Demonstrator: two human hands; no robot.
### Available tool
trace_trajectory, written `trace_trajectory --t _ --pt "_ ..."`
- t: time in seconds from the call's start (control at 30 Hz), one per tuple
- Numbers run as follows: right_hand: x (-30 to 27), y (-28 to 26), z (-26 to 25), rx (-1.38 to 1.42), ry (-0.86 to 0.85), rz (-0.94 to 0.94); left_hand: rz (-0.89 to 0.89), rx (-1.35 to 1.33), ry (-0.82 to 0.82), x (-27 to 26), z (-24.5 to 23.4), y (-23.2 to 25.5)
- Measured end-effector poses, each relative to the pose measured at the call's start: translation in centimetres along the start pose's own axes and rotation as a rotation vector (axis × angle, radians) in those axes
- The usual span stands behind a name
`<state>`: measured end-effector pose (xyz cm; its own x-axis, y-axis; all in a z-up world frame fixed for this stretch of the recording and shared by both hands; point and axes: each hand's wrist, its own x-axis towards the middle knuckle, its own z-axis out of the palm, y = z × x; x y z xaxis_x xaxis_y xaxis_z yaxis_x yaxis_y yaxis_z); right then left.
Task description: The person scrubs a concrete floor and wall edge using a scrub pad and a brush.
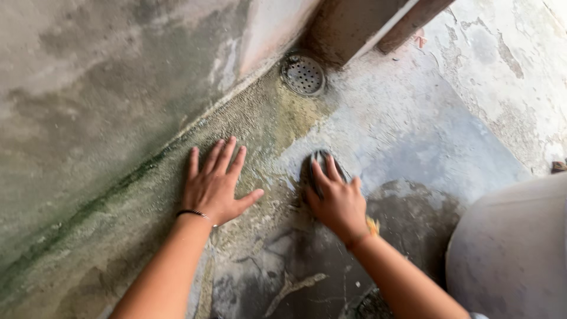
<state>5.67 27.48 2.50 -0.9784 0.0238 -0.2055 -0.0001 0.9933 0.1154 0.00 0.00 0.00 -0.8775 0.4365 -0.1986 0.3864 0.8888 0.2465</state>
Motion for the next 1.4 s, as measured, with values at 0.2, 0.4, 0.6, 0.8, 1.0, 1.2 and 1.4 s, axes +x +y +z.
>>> trace_trajectory --t 0.2,0.4,0.6,0.8,1.0,1.2,1.4 --pt "3.5 -1.7 -4.8 0.058 -0.032 0.186 -0.015 0.031 0.243 -4.1 1.7 -0.5" --pt "-4.1 -4.1 -2.6 -0.180 0.026 -0.026 -0.119 0.082 0.162 -5.0 1.9 -0.9" --pt "4.2 -1.6 -3.2 -0.001 0.119 0.099 -0.074 0.001 0.240 -4.8 2.0 -1.0" --pt "2.3 -2.9 -3.0 -0.261 0.363 -0.203 -0.085 -0.013 0.217 -4.9 1.3 -0.8" --pt "-4.0 -2.8 -3.2 0.005 -0.072 0.012 -0.086 0.001 0.236 -5.1 1.5 -0.7" --pt "6.4 1.6 -2.0 0.047 0.007 0.139 -0.107 -0.018 0.202 -5.3 1.4 -0.6" --pt "-3.2 -0.7 -1.4 -0.116 0.062 0.027 -0.121 -0.020 0.144 -5.2 0.8 -0.6"
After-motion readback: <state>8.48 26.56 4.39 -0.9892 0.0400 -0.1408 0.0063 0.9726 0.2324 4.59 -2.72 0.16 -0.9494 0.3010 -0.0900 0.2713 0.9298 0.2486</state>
